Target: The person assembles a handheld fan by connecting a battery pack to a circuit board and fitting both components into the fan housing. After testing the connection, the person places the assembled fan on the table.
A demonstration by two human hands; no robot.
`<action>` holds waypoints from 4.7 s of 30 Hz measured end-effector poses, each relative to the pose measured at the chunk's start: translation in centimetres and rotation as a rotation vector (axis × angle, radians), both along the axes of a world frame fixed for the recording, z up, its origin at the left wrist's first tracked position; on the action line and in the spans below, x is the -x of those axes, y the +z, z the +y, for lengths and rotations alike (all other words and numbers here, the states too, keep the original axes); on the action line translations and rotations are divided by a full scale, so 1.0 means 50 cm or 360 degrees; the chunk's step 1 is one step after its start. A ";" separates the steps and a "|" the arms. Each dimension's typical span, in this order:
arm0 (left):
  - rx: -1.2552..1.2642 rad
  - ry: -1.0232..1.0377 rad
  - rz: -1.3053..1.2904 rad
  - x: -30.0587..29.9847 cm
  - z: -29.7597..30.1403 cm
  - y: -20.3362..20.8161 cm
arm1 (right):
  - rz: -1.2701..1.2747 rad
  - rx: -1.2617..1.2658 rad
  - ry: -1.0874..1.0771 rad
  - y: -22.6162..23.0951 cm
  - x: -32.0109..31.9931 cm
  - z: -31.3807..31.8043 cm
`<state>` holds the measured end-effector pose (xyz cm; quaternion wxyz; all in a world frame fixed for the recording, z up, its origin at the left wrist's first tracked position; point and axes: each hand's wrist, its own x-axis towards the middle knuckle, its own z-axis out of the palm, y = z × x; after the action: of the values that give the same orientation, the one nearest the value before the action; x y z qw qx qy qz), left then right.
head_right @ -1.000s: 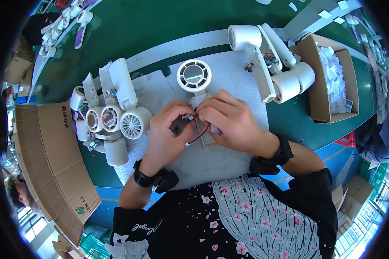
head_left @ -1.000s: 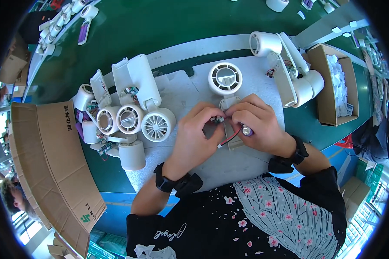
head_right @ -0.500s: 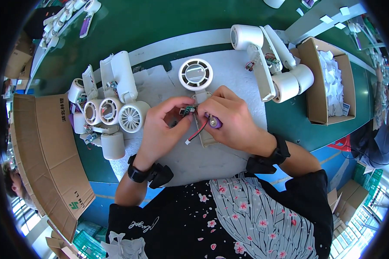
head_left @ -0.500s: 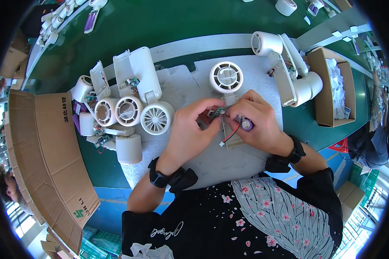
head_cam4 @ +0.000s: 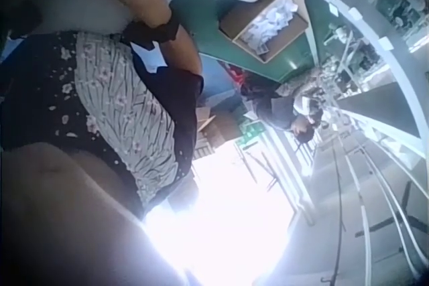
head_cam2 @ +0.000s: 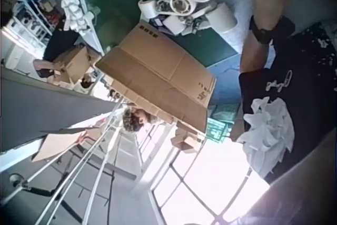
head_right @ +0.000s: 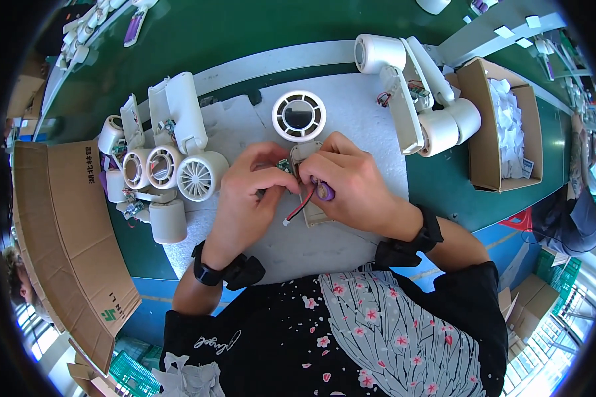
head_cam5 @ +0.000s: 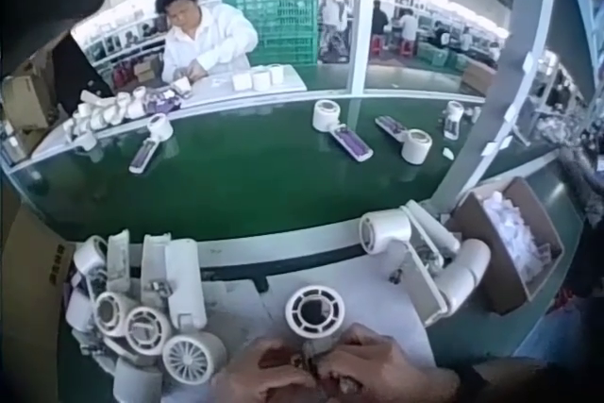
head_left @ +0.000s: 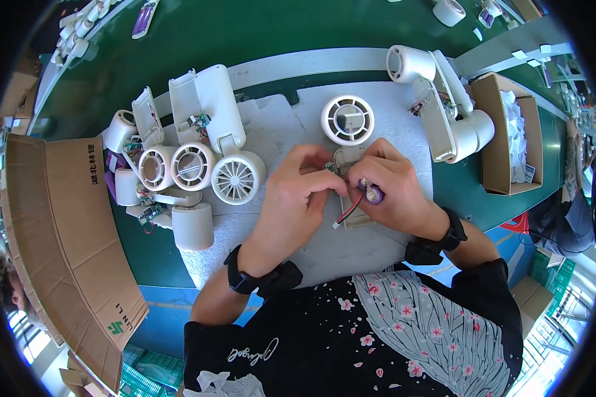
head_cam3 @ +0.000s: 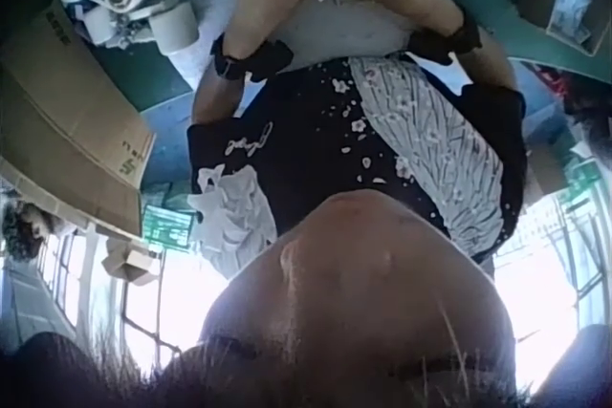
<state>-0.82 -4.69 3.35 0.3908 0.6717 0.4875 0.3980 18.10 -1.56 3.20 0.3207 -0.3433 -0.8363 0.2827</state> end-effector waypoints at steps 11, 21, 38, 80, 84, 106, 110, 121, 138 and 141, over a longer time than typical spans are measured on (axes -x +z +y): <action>0.0293 -0.0191 -0.0180 0.004 -0.018 0.036 | -0.0085 -0.0060 0.0103 0.013 -0.006 -0.011; 0.0417 -0.0117 -0.0262 -0.003 -0.015 0.022 | -0.0226 -0.0325 0.0281 0.009 -0.018 0.000; 0.0407 -0.0276 -0.0291 -0.009 0.007 0.014 | 0.0159 0.0018 -0.0213 0.006 -0.033 0.008; 0.0557 -0.0081 -0.0522 -0.016 0.010 0.032 | 0.0099 0.0225 0.0031 0.021 -0.046 0.025; 0.0634 -0.0115 -0.0484 -0.009 0.012 0.030 | 0.0126 0.0234 0.0079 0.020 -0.051 0.030; 0.0703 0.0007 -0.0732 -0.023 0.007 0.021 | 0.0057 0.0163 0.0168 0.014 -0.056 0.027; 0.0719 0.0025 -0.0778 -0.024 0.008 0.023 | 0.0071 0.0224 0.0166 0.015 -0.059 0.030; 0.0628 -0.0011 -0.0535 -0.017 0.008 0.032 | 0.0063 0.0194 0.0209 0.013 -0.060 0.033; 0.0388 0.0061 -0.0387 -0.032 0.003 0.015 | 0.0053 0.0127 0.0279 0.012 -0.067 0.038; 0.0322 0.0113 -0.0347 -0.042 0.000 0.011 | 0.0125 0.0278 -0.0008 0.018 -0.062 0.027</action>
<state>1.28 -4.69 3.91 0.4928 0.5640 0.5033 0.4308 21.20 -0.22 4.11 0.3227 -0.3608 -0.7943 0.3671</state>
